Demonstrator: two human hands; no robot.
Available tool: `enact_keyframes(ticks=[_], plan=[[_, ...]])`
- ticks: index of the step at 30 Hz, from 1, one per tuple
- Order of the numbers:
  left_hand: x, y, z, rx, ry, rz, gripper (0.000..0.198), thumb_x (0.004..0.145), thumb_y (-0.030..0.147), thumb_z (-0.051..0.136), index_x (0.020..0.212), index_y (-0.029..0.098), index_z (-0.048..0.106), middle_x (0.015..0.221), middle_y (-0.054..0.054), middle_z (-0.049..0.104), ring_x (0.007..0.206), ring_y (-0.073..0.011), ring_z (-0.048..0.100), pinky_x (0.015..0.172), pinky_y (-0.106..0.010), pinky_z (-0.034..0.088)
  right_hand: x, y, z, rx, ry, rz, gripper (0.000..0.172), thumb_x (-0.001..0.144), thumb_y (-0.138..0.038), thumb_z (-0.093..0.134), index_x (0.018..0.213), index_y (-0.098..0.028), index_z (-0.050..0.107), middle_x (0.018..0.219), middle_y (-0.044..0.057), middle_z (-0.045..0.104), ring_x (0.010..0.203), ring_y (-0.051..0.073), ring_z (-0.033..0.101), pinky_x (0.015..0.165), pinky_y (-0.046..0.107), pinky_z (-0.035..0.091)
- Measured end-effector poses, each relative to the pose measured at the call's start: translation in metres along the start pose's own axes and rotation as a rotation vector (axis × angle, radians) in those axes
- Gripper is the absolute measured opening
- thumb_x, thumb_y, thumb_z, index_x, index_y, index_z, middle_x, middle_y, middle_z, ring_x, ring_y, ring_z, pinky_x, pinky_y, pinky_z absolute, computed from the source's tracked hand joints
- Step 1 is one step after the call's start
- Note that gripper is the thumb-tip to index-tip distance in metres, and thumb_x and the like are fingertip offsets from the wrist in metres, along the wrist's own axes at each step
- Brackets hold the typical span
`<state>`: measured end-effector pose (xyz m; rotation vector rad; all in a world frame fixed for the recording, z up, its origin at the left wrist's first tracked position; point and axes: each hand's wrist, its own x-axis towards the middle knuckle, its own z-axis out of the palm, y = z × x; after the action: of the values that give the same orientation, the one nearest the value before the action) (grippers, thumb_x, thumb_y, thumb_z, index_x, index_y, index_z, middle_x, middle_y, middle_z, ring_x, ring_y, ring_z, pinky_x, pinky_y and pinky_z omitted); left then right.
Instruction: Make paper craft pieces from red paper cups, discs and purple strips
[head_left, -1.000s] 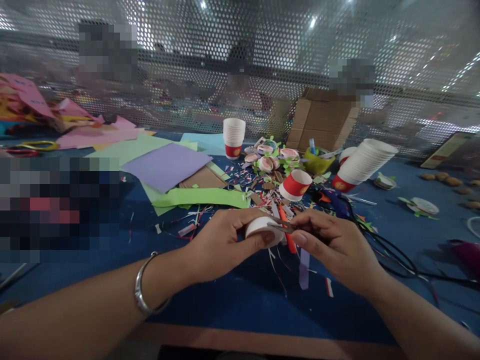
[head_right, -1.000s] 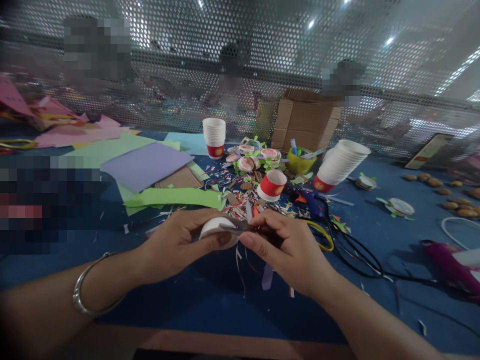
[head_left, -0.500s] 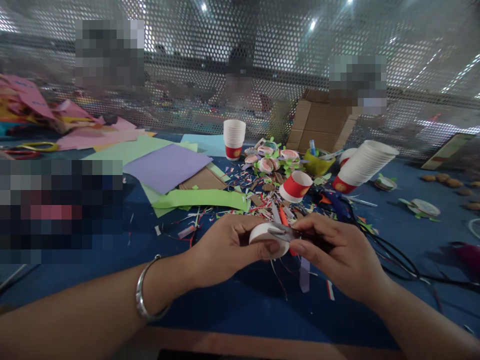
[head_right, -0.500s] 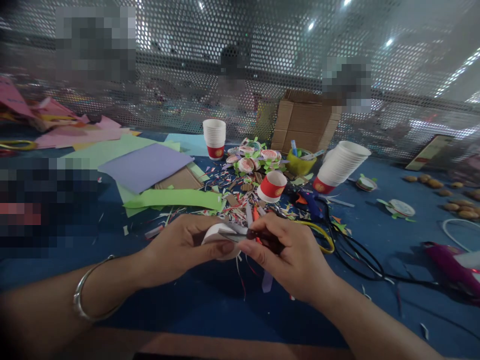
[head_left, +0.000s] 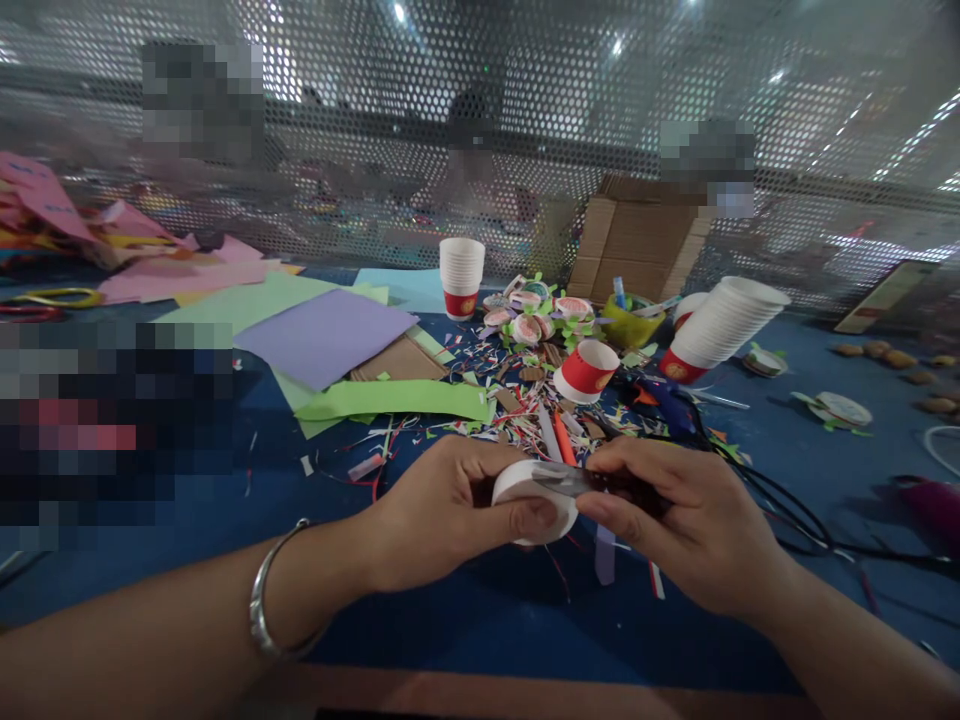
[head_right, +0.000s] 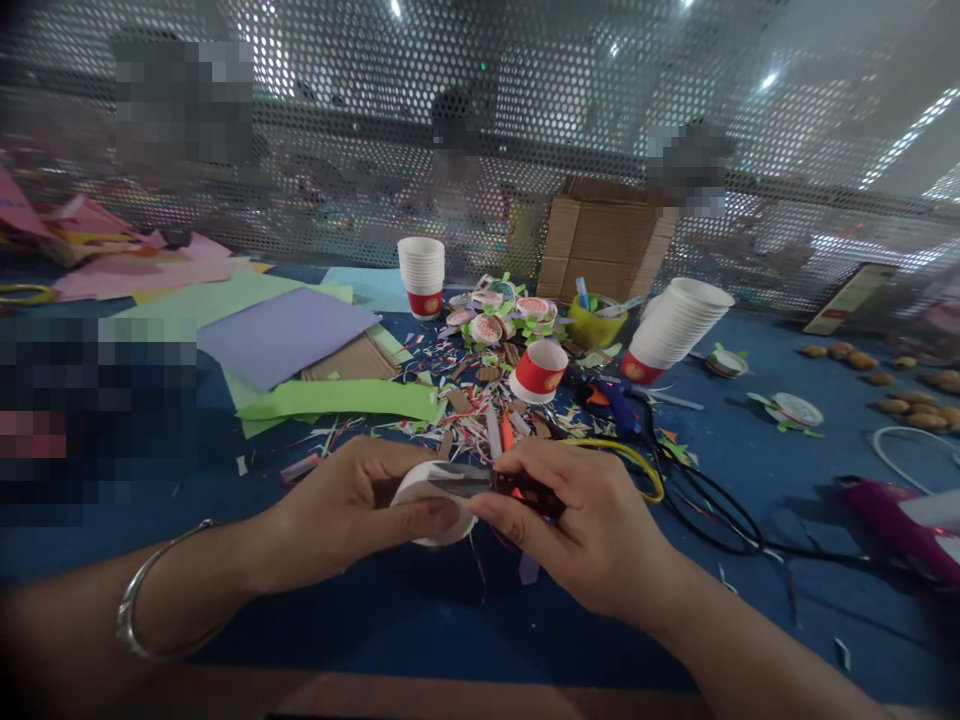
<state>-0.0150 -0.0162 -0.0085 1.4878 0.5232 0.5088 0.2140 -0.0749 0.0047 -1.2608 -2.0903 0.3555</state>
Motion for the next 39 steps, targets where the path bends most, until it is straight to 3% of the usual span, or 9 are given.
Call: enact_keyframes(ticks=[7,12,21,30,39], plan=[[0.0006,0.0009,0.0027,-0.106,-0.022,-0.052,0.019,0.086,0.029,0.076,0.080,0.012,0.069,0.070,0.002,0.061,0.065,-0.0074,0.051,0.062,-0.018,0.040,0.0010,-0.0018,-0.0018,0.008,-0.051,0.030,0.028,0.100,-0.040,0.059,0.082,-0.020,0.067,0.070,0.000,0.065,0.060,0.011,0.057,0.056,0.023,0.042],[0.0004,0.0005,0.0019,-0.118,-0.003,-0.061,0.019,0.085,0.030,0.078,0.083,0.013,0.072,0.071,0.002,0.063,0.066,-0.0078,0.052,0.063,-0.018,0.041,0.0021,0.0007,0.0002,0.047,-0.036,0.048,0.022,0.100,-0.037,0.060,0.086,-0.021,0.067,0.068,-0.003,0.062,0.059,0.010,0.056,0.058,0.022,0.042],[0.0012,-0.0002,-0.0010,0.102,0.050,-0.024,0.028,0.090,0.041,0.071,0.082,0.014,0.069,0.073,0.000,0.062,0.069,-0.0104,0.053,0.063,-0.021,0.040,0.0027,0.0055,0.0001,0.037,-0.061,0.101,0.027,0.099,-0.044,0.060,0.085,-0.021,0.066,0.068,-0.002,0.061,0.059,0.011,0.054,0.057,0.024,0.041],[-0.0012,-0.0002,0.0007,0.317,0.086,-0.067,0.016,0.088,0.029,0.065,0.080,0.015,0.065,0.076,0.001,0.060,0.069,-0.0111,0.050,0.064,-0.023,0.039,0.0021,0.0051,0.0023,0.022,-0.070,0.060,0.027,0.099,-0.043,0.061,0.087,-0.020,0.068,0.070,-0.002,0.061,0.060,0.011,0.054,0.059,0.024,0.041],[-0.0035,0.0039,0.0043,0.478,0.117,-0.072,0.019,0.086,0.031,0.063,0.079,0.015,0.069,0.073,0.001,0.062,0.067,-0.0118,0.051,0.061,-0.023,0.036,0.0001,0.0038,0.0014,0.025,-0.132,0.027,0.033,0.101,-0.044,0.057,0.083,-0.019,0.068,0.071,0.000,0.065,0.062,0.011,0.057,0.059,0.025,0.040]])
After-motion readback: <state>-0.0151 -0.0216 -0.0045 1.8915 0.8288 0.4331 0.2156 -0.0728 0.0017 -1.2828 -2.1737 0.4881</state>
